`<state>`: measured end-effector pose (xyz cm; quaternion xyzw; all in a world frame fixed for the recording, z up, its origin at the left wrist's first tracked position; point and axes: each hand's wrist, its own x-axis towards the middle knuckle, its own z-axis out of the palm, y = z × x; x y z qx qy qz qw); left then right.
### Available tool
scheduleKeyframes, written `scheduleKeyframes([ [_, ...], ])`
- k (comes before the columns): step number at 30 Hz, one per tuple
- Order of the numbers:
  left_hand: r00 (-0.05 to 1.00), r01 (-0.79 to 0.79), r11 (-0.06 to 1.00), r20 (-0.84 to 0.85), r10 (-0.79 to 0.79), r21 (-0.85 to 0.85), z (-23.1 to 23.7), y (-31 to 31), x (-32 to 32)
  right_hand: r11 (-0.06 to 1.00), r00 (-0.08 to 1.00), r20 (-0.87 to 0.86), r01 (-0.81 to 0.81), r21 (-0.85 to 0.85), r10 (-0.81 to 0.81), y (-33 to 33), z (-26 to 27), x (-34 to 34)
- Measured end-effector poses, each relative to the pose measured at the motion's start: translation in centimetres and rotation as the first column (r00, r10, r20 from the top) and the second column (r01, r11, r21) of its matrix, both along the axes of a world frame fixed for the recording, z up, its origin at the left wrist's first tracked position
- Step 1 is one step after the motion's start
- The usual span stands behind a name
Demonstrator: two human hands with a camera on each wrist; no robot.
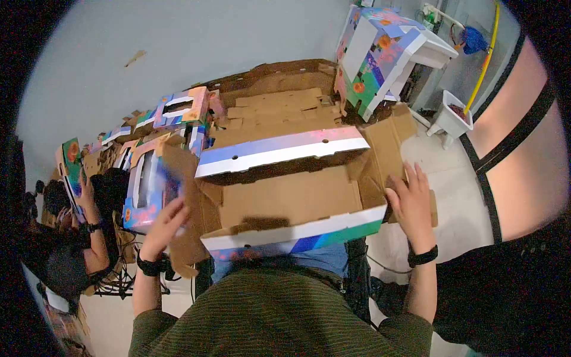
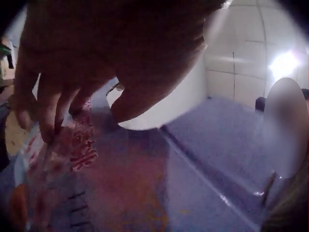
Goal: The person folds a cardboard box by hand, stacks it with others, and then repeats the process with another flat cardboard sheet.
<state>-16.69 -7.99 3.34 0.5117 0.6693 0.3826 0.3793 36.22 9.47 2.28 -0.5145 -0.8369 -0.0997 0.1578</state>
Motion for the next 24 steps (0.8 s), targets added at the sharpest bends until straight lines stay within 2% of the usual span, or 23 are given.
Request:
scheduleKeyframes([
  [1,0.999,-0.017,0.999,-0.031,0.016,-0.048,0.0,-0.5,-0.9,0.999,0.999,-0.001,0.033,-0.004,-0.033,0.2,-0.6,0.9],
  [4,0.999,0.012,1.0,-0.032,-0.013,-0.013,0.1,-0.5,-3.3,0.996,0.997,-0.007,0.08,-0.043,-0.08,0.9,-2.7,2.6],
  [5,0.995,-0.073,0.991,0.056,0.08,-0.114,1.5,-1.1,-3.3,0.991,0.996,0.005,0.087,-0.1,-0.087,1.3,-3.6,3.2],
  [8,0.973,-0.024,0.948,0.209,0.094,-0.316,1.3,-1.6,-6.7,0.968,0.983,-0.111,0.119,-0.219,-0.146,1.7,-6.8,4.2],
  [9,0.955,-0.009,0.947,0.277,0.103,-0.321,2.0,-1.5,-6.3,0.952,0.973,-0.138,0.14,-0.274,-0.183,1.9,-7.4,4.5],
  [11,0.973,0.06,0.926,0.227,0.028,-0.372,0.2,-2.0,-9.3,0.95,0.965,-0.183,0.13,-0.283,-0.186,1.9,-7.6,4.6],
  [13,0.981,0.078,0.919,0.194,-0.002,-0.385,2.2,-1.8,-8.0,0.948,0.963,-0.192,0.13,-0.29,-0.191,1.9,-7.3,4.3],
  [16,0.952,0.294,0.871,0.04,-0.303,-0.393,1.9,-1.2,-9.7,0.945,0.97,-0.14,0.154,-0.287,-0.201,1.6,-6.9,4.2],
  [19,0.894,0.288,0.793,-0.147,-0.424,-0.537,2.4,-0.6,-9.4,0.94,0.969,-0.119,0.175,-0.293,-0.218,1.4,-6.8,3.3],
  [21,0.788,0.275,0.78,-0.333,-0.517,-0.562,3.1,-0.1,-8.7,0.924,0.961,-0.155,0.163,-0.346,-0.228,1.5,-7.1,2.8],
  [22,0.72,0.264,0.775,-0.418,-0.555,-0.575,3.2,0.0,-8.4,0.927,0.957,-0.223,0.097,-0.361,-0.187,1.9,-7.8,3.1],
  [24,0.737,0.244,0.803,-0.434,-0.518,-0.544,2.7,0.2,-8.2,0.924,0.926,-0.361,-0.041,-0.379,-0.107,2.7,-9.3,3.6],
])
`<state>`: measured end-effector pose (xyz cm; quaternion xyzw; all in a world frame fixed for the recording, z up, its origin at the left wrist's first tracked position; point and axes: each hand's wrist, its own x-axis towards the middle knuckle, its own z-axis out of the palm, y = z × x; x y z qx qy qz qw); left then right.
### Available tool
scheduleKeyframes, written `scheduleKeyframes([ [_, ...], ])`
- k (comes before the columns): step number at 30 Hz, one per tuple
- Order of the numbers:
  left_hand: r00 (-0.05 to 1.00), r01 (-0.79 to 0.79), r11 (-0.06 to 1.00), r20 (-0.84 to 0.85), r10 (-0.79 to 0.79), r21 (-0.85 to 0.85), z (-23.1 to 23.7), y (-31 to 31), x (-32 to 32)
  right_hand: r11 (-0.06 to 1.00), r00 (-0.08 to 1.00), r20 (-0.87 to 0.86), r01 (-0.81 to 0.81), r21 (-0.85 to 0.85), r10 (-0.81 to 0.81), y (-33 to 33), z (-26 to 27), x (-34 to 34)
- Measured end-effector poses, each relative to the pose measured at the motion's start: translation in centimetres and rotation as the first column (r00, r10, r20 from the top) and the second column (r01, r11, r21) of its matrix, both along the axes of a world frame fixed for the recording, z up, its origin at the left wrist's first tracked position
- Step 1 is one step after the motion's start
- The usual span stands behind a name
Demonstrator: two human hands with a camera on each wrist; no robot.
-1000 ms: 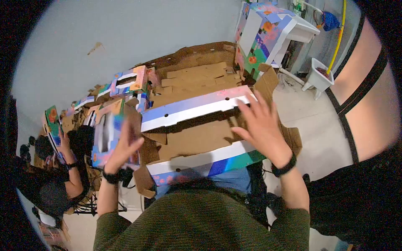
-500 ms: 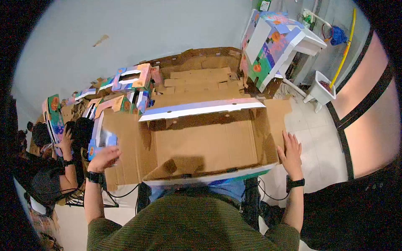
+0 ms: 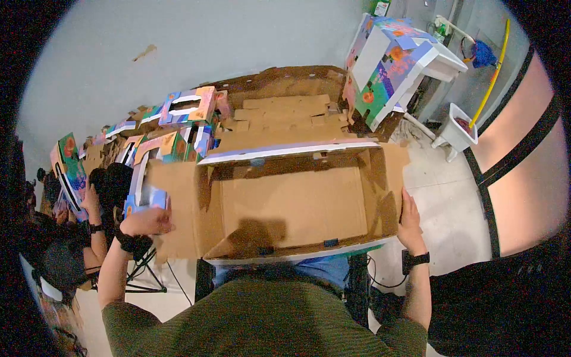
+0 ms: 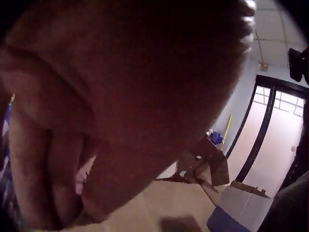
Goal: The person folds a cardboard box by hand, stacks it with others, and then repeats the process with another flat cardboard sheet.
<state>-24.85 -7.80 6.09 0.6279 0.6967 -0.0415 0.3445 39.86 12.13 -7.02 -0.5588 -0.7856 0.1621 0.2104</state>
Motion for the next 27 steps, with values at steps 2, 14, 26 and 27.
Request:
scheduleKeyframes([
  [2,0.999,-0.04,0.998,0.007,0.04,0.051,-0.7,0.0,-0.1,0.994,0.97,-0.239,-0.072,-0.083,0.05,0.1,-0.8,-0.1],
  [14,0.948,-0.284,0.886,-0.032,0.318,0.366,-6.9,0.0,-3.6,0.962,0.842,-0.539,-0.16,-0.221,0.017,0.0,0.9,-4.2],
  [26,0.932,-0.238,0.866,-0.149,0.331,0.439,-9.9,-3.2,-1.2,0.952,0.915,-0.402,-0.091,-0.292,-0.036,4.8,-9.4,0.0],
  [27,0.922,-0.18,0.846,-0.214,0.324,0.501,-10.2,-3.7,-1.7,0.921,0.884,-0.448,-0.057,-0.385,-0.133,3.2,-7.6,-0.7],
])
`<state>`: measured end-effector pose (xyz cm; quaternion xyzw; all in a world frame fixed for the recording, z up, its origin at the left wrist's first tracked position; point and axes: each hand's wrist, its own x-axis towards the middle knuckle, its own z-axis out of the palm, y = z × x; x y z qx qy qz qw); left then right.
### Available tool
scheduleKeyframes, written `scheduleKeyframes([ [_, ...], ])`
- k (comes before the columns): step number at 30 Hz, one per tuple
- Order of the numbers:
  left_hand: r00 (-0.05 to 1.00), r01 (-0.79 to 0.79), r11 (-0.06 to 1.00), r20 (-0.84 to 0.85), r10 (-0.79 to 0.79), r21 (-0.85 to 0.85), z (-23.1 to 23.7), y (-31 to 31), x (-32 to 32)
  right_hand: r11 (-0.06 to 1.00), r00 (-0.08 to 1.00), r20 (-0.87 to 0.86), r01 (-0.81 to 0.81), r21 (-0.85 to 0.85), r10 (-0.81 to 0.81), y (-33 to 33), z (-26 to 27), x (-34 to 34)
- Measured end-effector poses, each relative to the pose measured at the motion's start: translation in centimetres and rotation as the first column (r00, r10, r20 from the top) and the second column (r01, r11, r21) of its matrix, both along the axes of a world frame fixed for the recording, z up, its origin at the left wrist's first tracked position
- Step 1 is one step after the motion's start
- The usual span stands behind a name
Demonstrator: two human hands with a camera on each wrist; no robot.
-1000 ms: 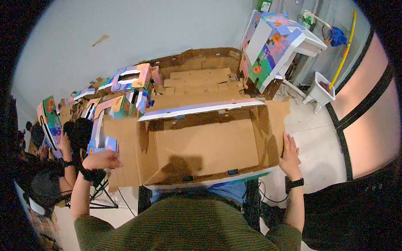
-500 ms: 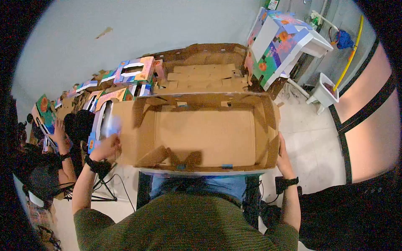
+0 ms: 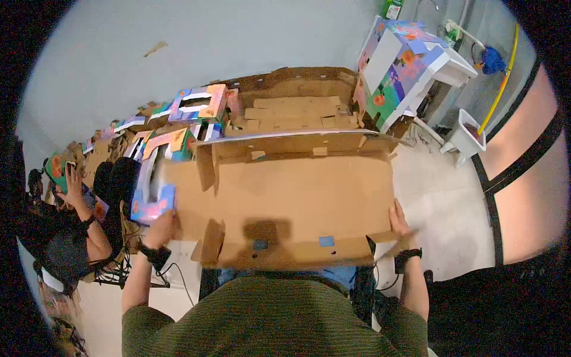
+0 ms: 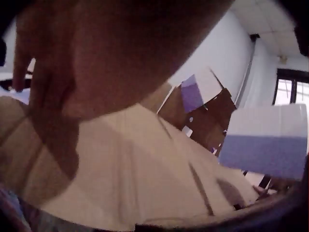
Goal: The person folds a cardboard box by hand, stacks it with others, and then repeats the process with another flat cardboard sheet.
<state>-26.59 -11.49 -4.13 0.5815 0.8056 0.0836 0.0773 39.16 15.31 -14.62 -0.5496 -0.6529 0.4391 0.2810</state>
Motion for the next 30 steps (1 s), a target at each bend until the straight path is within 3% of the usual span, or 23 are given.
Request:
scheduleKeyframes([
  [3,0.962,0.078,0.989,-0.268,-0.041,0.128,-0.5,-1.0,-1.8,0.963,0.984,-0.088,0.129,-0.235,-0.153,-1.3,3.7,0.4],
  [4,0.982,0.016,0.992,-0.189,0.008,0.125,1.4,-0.3,-0.7,0.968,0.984,-0.057,0.157,-0.197,-0.171,-1.2,4.2,1.6],
  [5,0.968,0.099,0.974,-0.245,-0.046,0.205,3.2,0.4,0.7,0.97,0.981,-0.025,0.184,-0.16,-0.191,-1.0,4.6,2.8],
  [7,0.923,0.26,0.901,-0.364,-0.126,0.348,6.4,1.6,3.8,0.979,0.976,0.121,0.165,0.12,-0.18,-1.0,5.3,5.6],
  [10,0.9,0.398,0.872,-0.304,-0.311,0.284,10.9,3.7,8.0,0.961,0.969,0.181,0.119,0.249,-0.167,-1.1,11.9,6.4],
  [12,0.859,0.48,0.838,-0.33,-0.39,0.26,11.8,5.8,8.3,0.915,0.958,0.238,0.056,0.399,-0.162,-2.0,18.3,3.1],
  [15,0.789,0.553,0.821,-0.406,-0.461,0.141,12.4,8.5,7.0,0.836,0.938,0.347,-0.186,0.516,-0.005,-4.0,26.8,-3.2],
  [18,0.762,0.545,0.838,-0.434,-0.48,0.029,13.0,12.0,6.3,0.693,0.794,0.517,-0.569,0.444,0.321,-3.7,30.0,-7.7],
  [21,0.734,0.515,0.857,-0.512,-0.446,-0.008,12.7,14.9,5.1,0.585,0.61,0.678,-0.746,0.317,0.41,-1.0,29.1,-10.2],
  [24,0.717,0.449,0.894,-0.597,-0.361,-0.001,12.4,16.7,4.1,0.616,0.534,0.734,-0.761,0.202,0.419,2.9,27.7,-11.4],
  [30,0.75,0.323,0.946,-0.614,-0.248,0.012,7.6,20.1,2.0,0.712,0.607,0.761,-0.637,0.295,0.227,11.5,19.7,-12.2],
])
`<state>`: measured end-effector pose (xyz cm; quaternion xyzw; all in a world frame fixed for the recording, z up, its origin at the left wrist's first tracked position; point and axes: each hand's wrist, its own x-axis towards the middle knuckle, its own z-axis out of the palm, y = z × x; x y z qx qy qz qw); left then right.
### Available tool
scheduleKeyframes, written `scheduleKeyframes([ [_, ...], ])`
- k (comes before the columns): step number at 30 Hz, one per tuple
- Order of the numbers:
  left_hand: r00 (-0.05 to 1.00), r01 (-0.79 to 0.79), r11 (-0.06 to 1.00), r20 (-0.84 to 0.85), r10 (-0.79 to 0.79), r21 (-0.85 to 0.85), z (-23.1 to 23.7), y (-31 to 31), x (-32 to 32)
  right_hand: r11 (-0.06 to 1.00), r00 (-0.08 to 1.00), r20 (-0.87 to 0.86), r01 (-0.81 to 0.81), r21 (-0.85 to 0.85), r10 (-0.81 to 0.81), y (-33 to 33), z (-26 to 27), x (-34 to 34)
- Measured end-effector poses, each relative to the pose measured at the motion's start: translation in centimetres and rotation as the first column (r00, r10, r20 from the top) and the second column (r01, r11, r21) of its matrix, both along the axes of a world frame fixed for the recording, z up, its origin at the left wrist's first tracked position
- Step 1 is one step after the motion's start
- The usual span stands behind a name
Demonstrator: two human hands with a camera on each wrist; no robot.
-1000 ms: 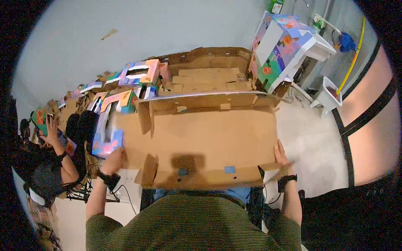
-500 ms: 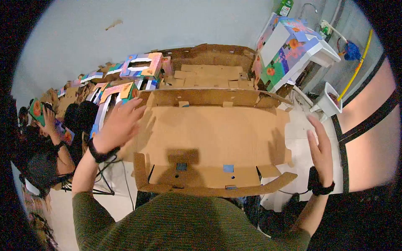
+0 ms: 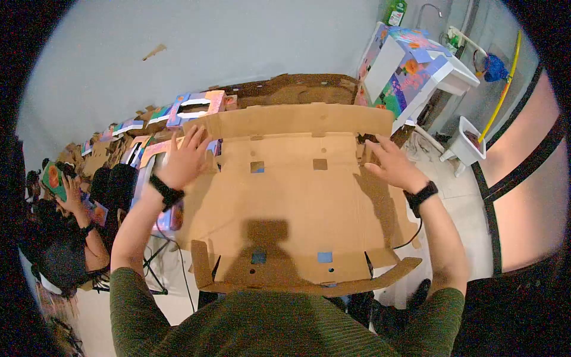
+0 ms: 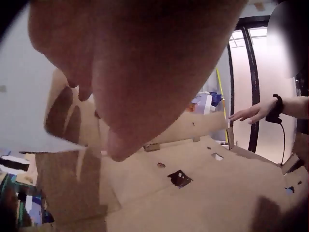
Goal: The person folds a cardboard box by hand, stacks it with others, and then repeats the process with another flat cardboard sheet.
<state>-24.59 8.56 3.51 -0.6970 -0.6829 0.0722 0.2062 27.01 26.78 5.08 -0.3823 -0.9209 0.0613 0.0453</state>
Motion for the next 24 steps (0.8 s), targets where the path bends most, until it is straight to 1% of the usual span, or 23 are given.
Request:
scheduleKeyframes([
  [2,0.999,-0.012,1.0,0.049,0.012,0.003,-2.0,0.7,-0.2,1.0,1.0,0.019,0.022,0.016,-0.022,2.3,-3.1,-0.3],
  [3,0.99,-0.021,0.999,0.135,0.025,-0.024,-3.2,1.2,-0.4,0.999,0.999,0.029,0.03,0.024,-0.031,3.1,-4.4,-0.5],
  [5,0.951,-0.037,0.996,0.304,0.061,-0.081,-5.4,2.1,-1.0,0.999,0.999,-0.003,0.042,0.035,-0.042,4.2,-6.0,-0.9],
  [6,0.94,-0.032,0.997,0.337,0.054,-0.069,-6.1,2.4,-1.3,0.998,0.999,-0.019,0.045,0.04,-0.045,4.8,-6.8,-1.2],
  [8,0.916,-0.02,0.999,0.4,0.035,-0.042,-6.8,2.9,-1.6,0.997,0.996,0.042,0.079,0.015,-0.08,6.0,-9.2,-1.3],
  [9,0.908,-0.024,0.998,0.416,0.048,-0.064,-6.8,3.0,-1.7,0.995,0.993,0.073,0.098,0.004,-0.098,5.9,-9.4,-1.4],
  [11,0.892,-0.029,0.994,0.446,0.074,-0.108,-6.5,3.4,-1.8,0.992,0.986,0.155,0.074,-0.107,-0.056,5.6,-9.4,-1.3],
  [12,0.916,-0.037,0.993,0.394,0.079,-0.114,-6.0,3.2,-1.4,0.985,0.981,0.192,0.063,-0.16,-0.032,5.2,-8.9,-1.4],
  [14,0.954,-0.055,0.991,0.287,0.088,-0.119,-3.9,2.4,-0.2,0.983,0.987,0.158,0.019,-0.183,0.01,3.7,-7.0,-0.9],
  [15,0.955,-0.012,0.994,0.292,0.044,-0.109,-2.9,1.6,0.0,0.98,0.989,0.141,-0.002,-0.2,0.03,2.6,-5.5,-0.6],
  [16,0.955,0.033,0.994,0.297,-0.002,-0.101,-1.9,0.6,0.2,0.962,0.978,0.192,-0.033,-0.27,0.087,0.6,-2.3,-0.8],
  [17,0.952,0.081,0.992,0.303,-0.049,-0.092,-0.6,-0.5,0.5,0.946,0.976,0.171,-0.074,-0.315,0.133,-0.8,-0.8,-0.2],
  [18,0.927,0.166,0.973,0.361,-0.099,-0.161,1.1,-1.8,1.1,0.926,0.973,0.15,-0.113,-0.361,0.178,-2.5,0.1,0.5],
  [19,0.833,0.301,0.9,0.547,-0.087,-0.316,3.4,-3.4,2.1,0.9,0.966,0.129,-0.153,-0.408,0.223,-4.3,1.1,1.3],
  [20,0.708,0.451,0.786,0.706,-0.027,-0.422,5.3,-5.0,3.3,0.82,0.965,0.032,-0.203,-0.536,0.26,-6.9,3.4,1.2],
  [21,0.554,0.558,0.715,0.83,0.058,-0.422,5.8,-7.0,4.6,0.717,0.957,-0.069,-0.258,-0.647,0.283,-9.3,4.9,1.1],
  [22,0.386,0.659,0.641,0.908,0.163,-0.395,5.7,-9.3,5.7,0.616,0.931,-0.155,-0.337,-0.712,0.33,-10.8,4.5,1.7],
  [23,0.429,0.745,0.54,0.901,0.063,-0.392,5.3,-11.3,6.2,0.505,0.899,-0.248,-0.413,-0.758,0.361,-12.5,4.0,2.2],
  [24,0.423,0.767,0.509,0.904,0.054,-0.39,6.7,-13.1,8.4,0.461,0.916,-0.193,-0.349,-0.816,0.352,-14.7,4.7,2.5],
])
